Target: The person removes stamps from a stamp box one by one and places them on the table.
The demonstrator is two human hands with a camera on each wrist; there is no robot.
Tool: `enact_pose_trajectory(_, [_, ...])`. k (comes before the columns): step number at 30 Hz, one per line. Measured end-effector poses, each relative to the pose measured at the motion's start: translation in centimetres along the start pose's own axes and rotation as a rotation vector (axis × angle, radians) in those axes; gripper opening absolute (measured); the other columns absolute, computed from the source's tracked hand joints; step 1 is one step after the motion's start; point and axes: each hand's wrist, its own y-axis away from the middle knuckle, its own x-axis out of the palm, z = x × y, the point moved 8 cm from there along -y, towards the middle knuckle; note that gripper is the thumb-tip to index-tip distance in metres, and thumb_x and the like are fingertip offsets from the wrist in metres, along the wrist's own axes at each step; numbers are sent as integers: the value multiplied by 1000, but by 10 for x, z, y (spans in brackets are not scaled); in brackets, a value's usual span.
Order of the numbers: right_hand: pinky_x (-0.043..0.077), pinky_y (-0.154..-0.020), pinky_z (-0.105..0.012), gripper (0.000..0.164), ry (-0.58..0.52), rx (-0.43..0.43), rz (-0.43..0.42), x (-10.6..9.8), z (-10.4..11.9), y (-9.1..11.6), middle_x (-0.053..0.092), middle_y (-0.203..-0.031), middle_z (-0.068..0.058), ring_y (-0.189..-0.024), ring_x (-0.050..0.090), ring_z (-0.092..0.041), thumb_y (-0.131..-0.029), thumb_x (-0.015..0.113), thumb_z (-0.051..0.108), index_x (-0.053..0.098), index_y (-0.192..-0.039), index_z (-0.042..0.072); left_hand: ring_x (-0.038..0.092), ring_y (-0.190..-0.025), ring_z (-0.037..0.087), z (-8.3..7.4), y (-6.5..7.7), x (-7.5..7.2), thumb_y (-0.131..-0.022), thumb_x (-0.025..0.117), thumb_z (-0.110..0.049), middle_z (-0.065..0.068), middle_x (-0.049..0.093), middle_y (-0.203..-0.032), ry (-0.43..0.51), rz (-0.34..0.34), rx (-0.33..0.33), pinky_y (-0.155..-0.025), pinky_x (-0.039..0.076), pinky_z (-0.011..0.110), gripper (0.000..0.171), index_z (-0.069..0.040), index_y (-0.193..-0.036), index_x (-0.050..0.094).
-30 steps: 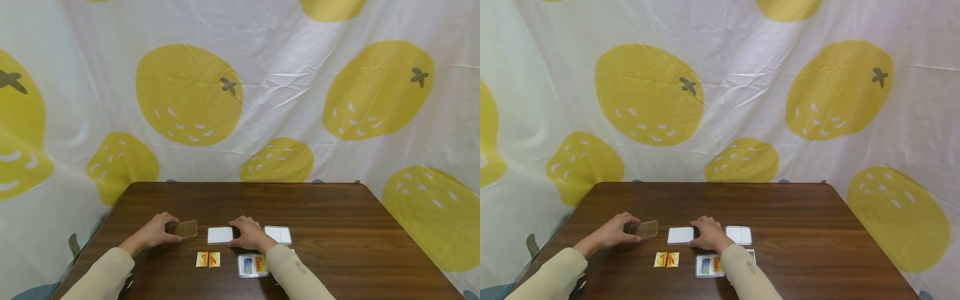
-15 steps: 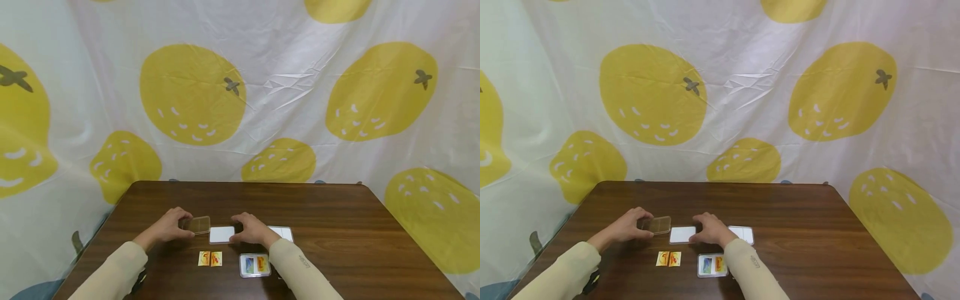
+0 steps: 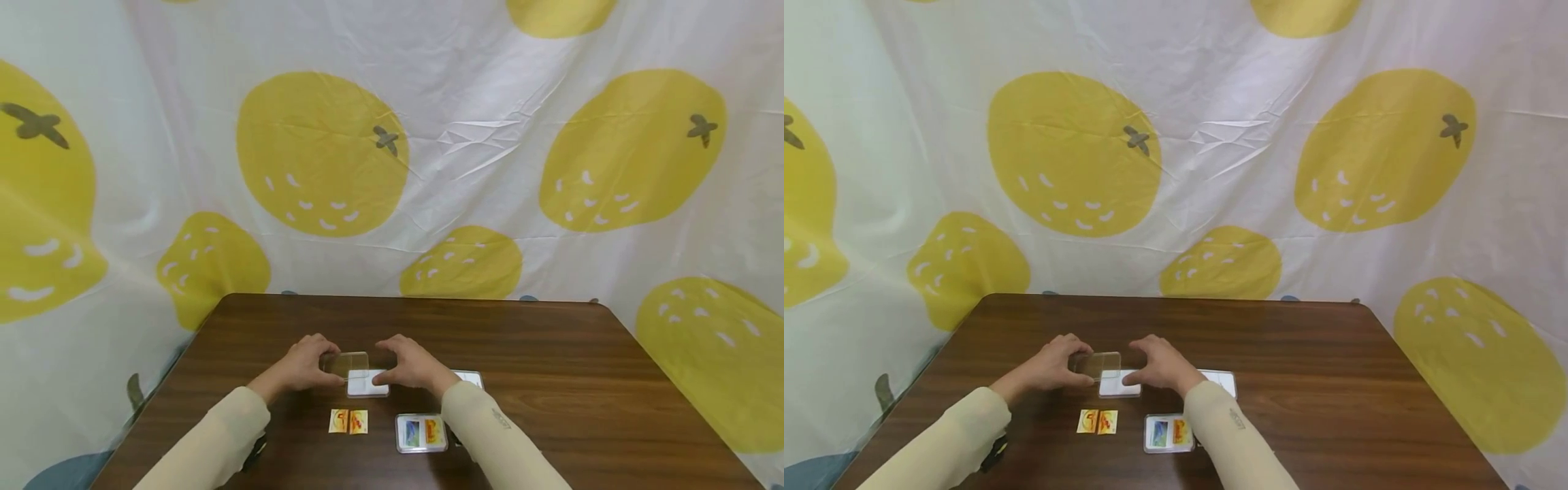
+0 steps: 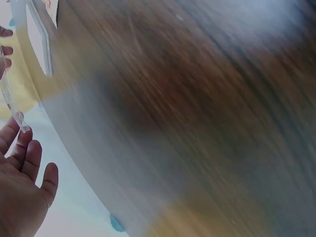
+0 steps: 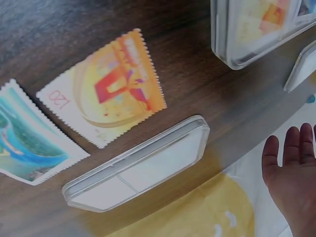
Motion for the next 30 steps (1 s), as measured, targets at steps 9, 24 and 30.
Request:
enact_pose_trajectory(9, [40, -103, -45, 70, 23, -47, 17, -1, 8, -1, 54, -132, -9, -122, 50, -27, -77, 85, 35, 58, -135, 6, 49, -98, 24, -14, -10, 8, -74, 84, -40, 2, 57, -101, -4, 17, 25, -88, 39, 51, 53, -6, -112, 68])
enact_pose_trajectory(24, [44, -97, -42, 57, 44, -65, 26, 0, 6, -4, 58, -118, -4, -106, 56, -21, -77, 86, 26, 65, -127, 6, 49, -96, 22, -22, -17, 16, -73, 83, -40, 2, 57, -101, -15, 22, 83, -86, 39, 49, 53, -7, -112, 68])
enact_pose_trajectory(30, [45, -95, -43, 54, 43, -54, 39, 1, 5, -2, 59, -115, -4, -103, 56, -21, -76, 86, 26, 67, -123, 7, 49, -101, 26, -23, -16, 19, -75, 83, -34, 5, 58, -106, -14, 62, 90, -87, 38, 52, 54, -4, -116, 67])
